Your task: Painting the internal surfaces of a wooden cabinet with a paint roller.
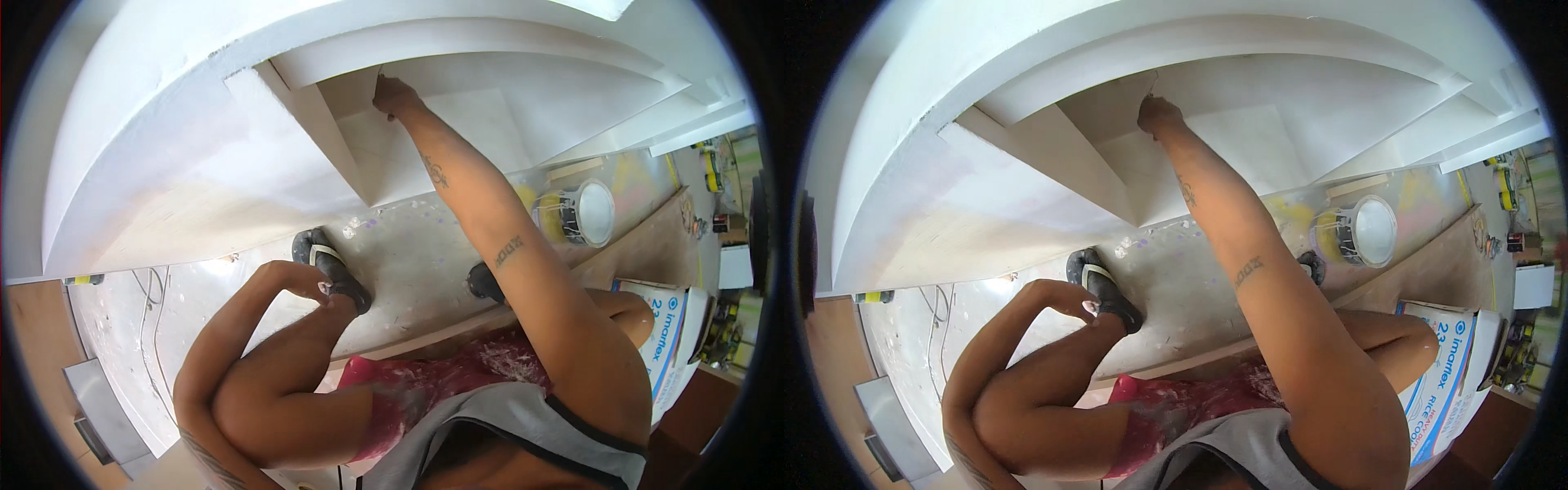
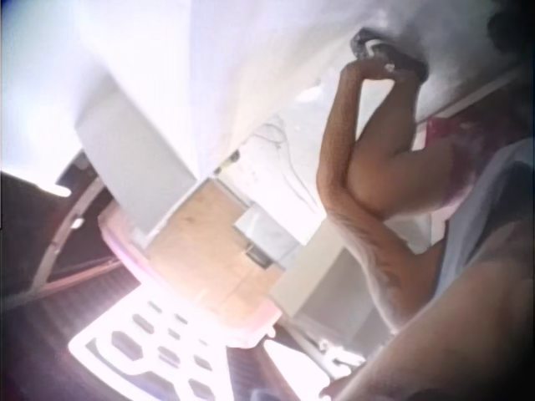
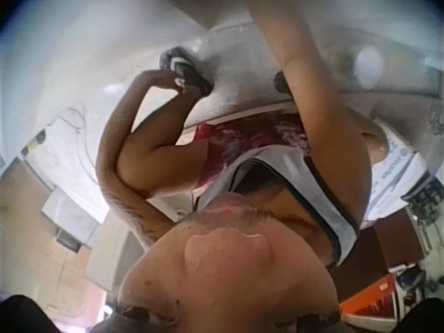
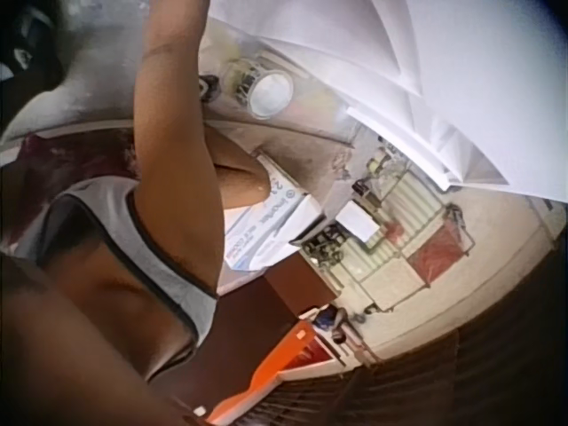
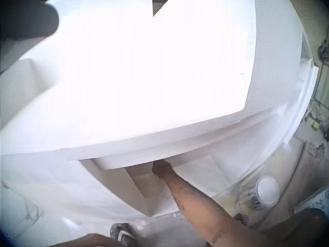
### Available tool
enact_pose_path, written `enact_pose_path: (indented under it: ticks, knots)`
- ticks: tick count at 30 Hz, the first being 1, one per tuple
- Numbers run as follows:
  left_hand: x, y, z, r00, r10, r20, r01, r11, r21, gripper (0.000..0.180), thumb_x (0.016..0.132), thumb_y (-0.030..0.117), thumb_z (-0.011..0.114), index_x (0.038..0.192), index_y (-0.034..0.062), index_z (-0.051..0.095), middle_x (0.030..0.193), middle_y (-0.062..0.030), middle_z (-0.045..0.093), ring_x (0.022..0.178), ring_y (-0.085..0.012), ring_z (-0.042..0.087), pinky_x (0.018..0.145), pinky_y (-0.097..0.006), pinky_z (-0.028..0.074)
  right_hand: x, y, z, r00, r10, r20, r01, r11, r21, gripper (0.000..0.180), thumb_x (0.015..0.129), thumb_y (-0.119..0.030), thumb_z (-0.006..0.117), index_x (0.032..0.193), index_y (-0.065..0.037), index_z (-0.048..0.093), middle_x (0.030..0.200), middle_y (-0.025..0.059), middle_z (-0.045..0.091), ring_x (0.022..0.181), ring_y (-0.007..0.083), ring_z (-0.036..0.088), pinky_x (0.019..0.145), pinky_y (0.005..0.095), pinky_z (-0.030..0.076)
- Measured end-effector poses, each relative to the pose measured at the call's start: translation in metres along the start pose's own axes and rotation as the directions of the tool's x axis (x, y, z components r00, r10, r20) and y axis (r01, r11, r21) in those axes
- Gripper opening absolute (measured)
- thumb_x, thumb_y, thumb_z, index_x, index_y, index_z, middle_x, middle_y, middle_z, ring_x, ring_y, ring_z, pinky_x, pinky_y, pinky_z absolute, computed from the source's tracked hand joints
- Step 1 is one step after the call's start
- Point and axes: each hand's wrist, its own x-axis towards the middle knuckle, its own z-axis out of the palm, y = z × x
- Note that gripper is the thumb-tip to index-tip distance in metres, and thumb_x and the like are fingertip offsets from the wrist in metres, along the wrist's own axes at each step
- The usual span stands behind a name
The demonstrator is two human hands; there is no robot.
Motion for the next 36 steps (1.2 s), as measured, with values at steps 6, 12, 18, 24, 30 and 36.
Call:
enact_pose_path:
  ticks: [6, 12, 18, 24, 30, 36]
  knots:
    - [0.0, -0.012, 0.005, 1.0, -0.025, -0.008, 0.025, 1.0, 0.016, 0.081, 0.082, 0.056, 0.065, 0.139, 0.0011, 0.048, 0.137, -0.0203, 0.054, 0.128, -0.034, 0.05, 0.108, -0.039, 0.039, -0.077, 0.047, 0.064, 0.961, -0.059, -0.269, -0.005, 0.973, -0.23, 0.062, 0.086, -0.004, 0.045, 0.147, -0.006, 0.034, 0.097, 0.0219, 0.069, 0.09, 0.0333, 0.069, 0.077, 0.0459, 0.056]
    - [-0.006, -0.012, 0.013, 0.999, -0.018, 0.043, 0.022, 0.995, -0.1, 0.081, 0.085, 0.058, 0.062, 0.143, 0.0026, 0.045, 0.14, -0.0183, 0.052, 0.132, -0.0331, 0.047, 0.11, -0.04, 0.036, -0.255, 0.075, 0.071, 0.986, 0.162, 0.049, -0.153, 0.977, -0.146, 0.066, 0.089, -0.013, 0.052, 0.151, -0.015, 0.029, 0.097, 0.0255, 0.066, 0.089, 0.0413, 0.065, 0.077, 0.0504, 0.051]
    - [-0.006, -0.009, 0.008, 0.997, -0.069, 0.043, 0.072, 0.994, -0.084, 0.081, 0.085, 0.061, 0.06, 0.141, 0.0041, 0.048, 0.141, -0.0174, 0.052, 0.132, -0.0326, 0.047, 0.11, -0.041, 0.036, -0.339, 0.103, 0.085, 0.992, -0.024, -0.121, 0.022, 1.0, -0.011, 0.063, 0.09, -0.014, 0.055, 0.149, -0.012, 0.033, 0.099, 0.026, 0.064, 0.089, 0.0432, 0.063, 0.079, 0.0508, 0.05]
    - [0.004, -0.01, 0.004, 0.997, -0.057, 0.057, 0.058, 0.998, -0.013, 0.075, 0.089, 0.058, 0.058, 0.141, 0.005, 0.047, 0.138, -0.0175, 0.054, 0.13, -0.0329, 0.049, 0.108, -0.041, 0.037, -0.211, 0.071, 0.071, 0.98, 0.042, -0.195, -0.032, 0.998, 0.052, 0.052, 0.088, -0.017, 0.054, 0.139, -0.013, 0.047, 0.093, 0.0253, 0.067, 0.087, 0.0431, 0.064, 0.078, 0.0505, 0.052]
    - [0.016, -0.007, 0.007, 0.996, 0.01, 0.085, -0.008, 1.0, -0.021, 0.077, 0.087, 0.06, 0.058, 0.139, 0.0038, 0.05, 0.14, -0.0199, 0.051, 0.131, -0.0339, 0.048, 0.109, -0.041, 0.037, -0.036, 0.041, 0.042, 0.935, 0.01, -0.355, 0.003, 0.999, 0.038, 0.052, 0.084, -0.017, 0.053, 0.136, -0.012, 0.052, 0.085, 0.0172, 0.071, 0.061, 0.0266, 0.069, 0.07, 0.0422, 0.056]
    - [0.02, -0.004, 0.004, 0.996, -0.004, 0.089, 0.0, 0.999, 0.048, 0.08, 0.088, 0.061, 0.056, 0.139, 0.0004, 0.048, 0.14, -0.0205, 0.051, 0.131, -0.035, 0.047, 0.11, -0.041, 0.037, -0.011, 0.029, 0.032, 0.967, 0.06, -0.249, -0.003, 0.975, 0.224, 0.052, 0.087, -0.009, 0.048, 0.139, -0.014, 0.049, 0.105, 0.0201, 0.069, 0.099, 0.0346, 0.067, 0.084, 0.0465, 0.054]
